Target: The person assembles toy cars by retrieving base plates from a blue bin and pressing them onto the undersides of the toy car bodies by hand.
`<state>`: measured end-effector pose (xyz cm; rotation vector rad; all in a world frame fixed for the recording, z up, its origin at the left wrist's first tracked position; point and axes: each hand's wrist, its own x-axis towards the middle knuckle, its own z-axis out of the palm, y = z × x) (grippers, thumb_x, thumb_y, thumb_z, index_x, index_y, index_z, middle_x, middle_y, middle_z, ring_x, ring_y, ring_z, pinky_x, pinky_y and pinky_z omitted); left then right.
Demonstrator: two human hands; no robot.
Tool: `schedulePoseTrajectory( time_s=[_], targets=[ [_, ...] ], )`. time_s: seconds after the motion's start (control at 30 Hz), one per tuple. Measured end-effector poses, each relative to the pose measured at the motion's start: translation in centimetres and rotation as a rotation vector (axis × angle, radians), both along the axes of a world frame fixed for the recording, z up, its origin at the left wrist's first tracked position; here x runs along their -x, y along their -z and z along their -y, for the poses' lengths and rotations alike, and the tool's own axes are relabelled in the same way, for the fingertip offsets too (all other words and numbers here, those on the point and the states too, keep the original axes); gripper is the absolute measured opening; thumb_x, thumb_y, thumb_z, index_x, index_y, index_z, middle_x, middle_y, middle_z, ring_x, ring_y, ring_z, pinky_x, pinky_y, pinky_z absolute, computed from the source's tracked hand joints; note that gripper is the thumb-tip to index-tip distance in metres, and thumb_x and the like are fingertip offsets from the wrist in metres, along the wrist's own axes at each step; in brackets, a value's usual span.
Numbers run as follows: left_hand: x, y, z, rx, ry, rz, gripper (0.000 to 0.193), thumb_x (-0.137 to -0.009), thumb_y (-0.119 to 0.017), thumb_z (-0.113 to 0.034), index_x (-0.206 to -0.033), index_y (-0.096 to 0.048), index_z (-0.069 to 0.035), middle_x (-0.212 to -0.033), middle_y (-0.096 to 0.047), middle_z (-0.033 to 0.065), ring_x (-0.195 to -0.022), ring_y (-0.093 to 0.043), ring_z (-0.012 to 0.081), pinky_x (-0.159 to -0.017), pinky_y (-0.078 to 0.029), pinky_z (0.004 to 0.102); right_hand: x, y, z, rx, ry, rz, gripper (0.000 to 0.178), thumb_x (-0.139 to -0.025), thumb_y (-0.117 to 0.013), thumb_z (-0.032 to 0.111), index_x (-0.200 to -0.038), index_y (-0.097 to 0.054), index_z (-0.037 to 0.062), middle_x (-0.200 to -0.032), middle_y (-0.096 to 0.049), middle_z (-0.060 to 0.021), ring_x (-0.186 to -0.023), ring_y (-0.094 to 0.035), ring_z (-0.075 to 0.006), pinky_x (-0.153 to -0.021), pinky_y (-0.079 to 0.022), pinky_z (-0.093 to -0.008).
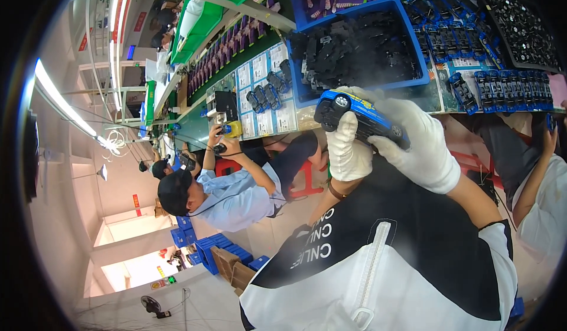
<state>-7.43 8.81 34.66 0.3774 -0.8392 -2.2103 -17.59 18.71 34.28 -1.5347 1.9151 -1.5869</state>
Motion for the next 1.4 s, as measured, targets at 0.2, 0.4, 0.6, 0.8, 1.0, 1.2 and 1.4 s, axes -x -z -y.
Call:
schedulePoseTrajectory(
  time_s=[0.2, 0.4, 0.6, 0.8, 1.0, 1.2, 1.4],
  targets=[
    [0.1, 2.2, 0.8, -0.210, -0.160, 0.091, 0.027, -0.090, -0.062, -0.011, -0.115, -0.052, -0.011, -0.108, -0.058, 0.0037, -0.101, -0.057, 0.0170, -0.089, -0.049, 0.0353, -0.2, 1.0, 1.8, 0.068, 0.101, -0.228, 0.060, -0.071, -0.079, 0.024, -0.121, -0.052, 0.0028, -0.114, -0.059, -0.0166, -0.102, -0.059, -0.0344, -0.085, -0.048, -0.0403],
    [-0.3, 4.2, 2.2, -0.404, -0.173, 0.102, 0.032, -0.089, -0.062, -0.008, -0.118, -0.050, -0.012, -0.109, -0.057, 0.0042, -0.103, -0.057, 0.0194, -0.091, -0.050, 0.0406, -0.1, 1.8, 1.1, -0.112, 0.106, -0.297, 0.070, -0.062, -0.083, 0.022, -0.122, -0.051, 0.0033, -0.114, -0.058, -0.0146, -0.102, -0.057, -0.0332, -0.087, -0.047, -0.0393],
    [-0.1, 3.5, 1.8, -0.387, -0.013, -0.030, 0.039, -0.086, -0.064, -0.005, -0.121, -0.049, -0.014, -0.110, -0.056, 0.0046, -0.109, -0.056, 0.0242, -0.095, -0.048, 0.0439, 0.0, 2.3, 0.7, -0.035, 0.109, -0.338, 0.070, -0.059, -0.083, 0.014, -0.121, -0.051, 0.0041, -0.113, -0.058, -0.0136, -0.099, -0.059, -0.0329, -0.085, -0.048, -0.0396],
    [-0.9, 1.7, 1.5, -0.152, 0.007, -0.080, 0.040, -0.082, -0.068, -0.007, -0.117, -0.049, -0.013, -0.109, -0.055, 0.0042, -0.110, -0.056, 0.0233, -0.097, -0.048, 0.0433, -0.2, 2.6, 0.5, 0.075, 0.051, -0.376, 0.077, -0.059, -0.082, 0.015, -0.127, -0.047, 0.0049, -0.118, -0.057, -0.0134, -0.103, -0.057, -0.0319, -0.087, -0.046, -0.0395],
    [-1.8, 2.2, 0.9, -0.029, -0.070, 0.050, 0.035, -0.081, -0.066, -0.001, -0.112, -0.051, -0.008, -0.107, -0.056, 0.0061, -0.108, -0.056, 0.0204, -0.096, -0.046, 0.0383, -1.1, 0.4, 1.7, -0.048, 0.004, 0.050, 0.067, -0.068, -0.076, 0.010, -0.127, -0.046, 0.0025, -0.116, -0.059, -0.0142, -0.105, -0.058, -0.0324, -0.092, -0.046, -0.0370],
    [-2.1, 2.2, 1.7, 0.013, -0.186, 0.199, 0.026, -0.083, -0.057, 0.007, -0.106, -0.055, -0.006, -0.098, -0.061, 0.0049, -0.088, -0.060, 0.0139, -0.080, -0.051, 0.0282, -2.7, 2.5, 3.9, -0.092, -0.010, 0.183, 0.051, -0.068, -0.076, 0.008, -0.115, -0.056, 0.0001, -0.109, -0.064, -0.0175, -0.094, -0.064, -0.0326, -0.081, -0.050, -0.0361],
    [-2.4, 9.1, 4.9, 0.338, -0.377, 0.625, 0.043, -0.092, -0.054, -0.002, -0.132, -0.040, -0.010, -0.115, -0.053, 0.0062, -0.103, -0.054, 0.0123, -0.093, -0.044, 0.0251, -4.0, 8.0, 7.6, -0.191, -0.012, 0.243, 0.047, -0.075, -0.072, 0.013, -0.120, -0.059, 0.0040, -0.116, -0.063, -0.0173, -0.105, -0.063, -0.0298, -0.090, -0.048, -0.0361]
  ],
)
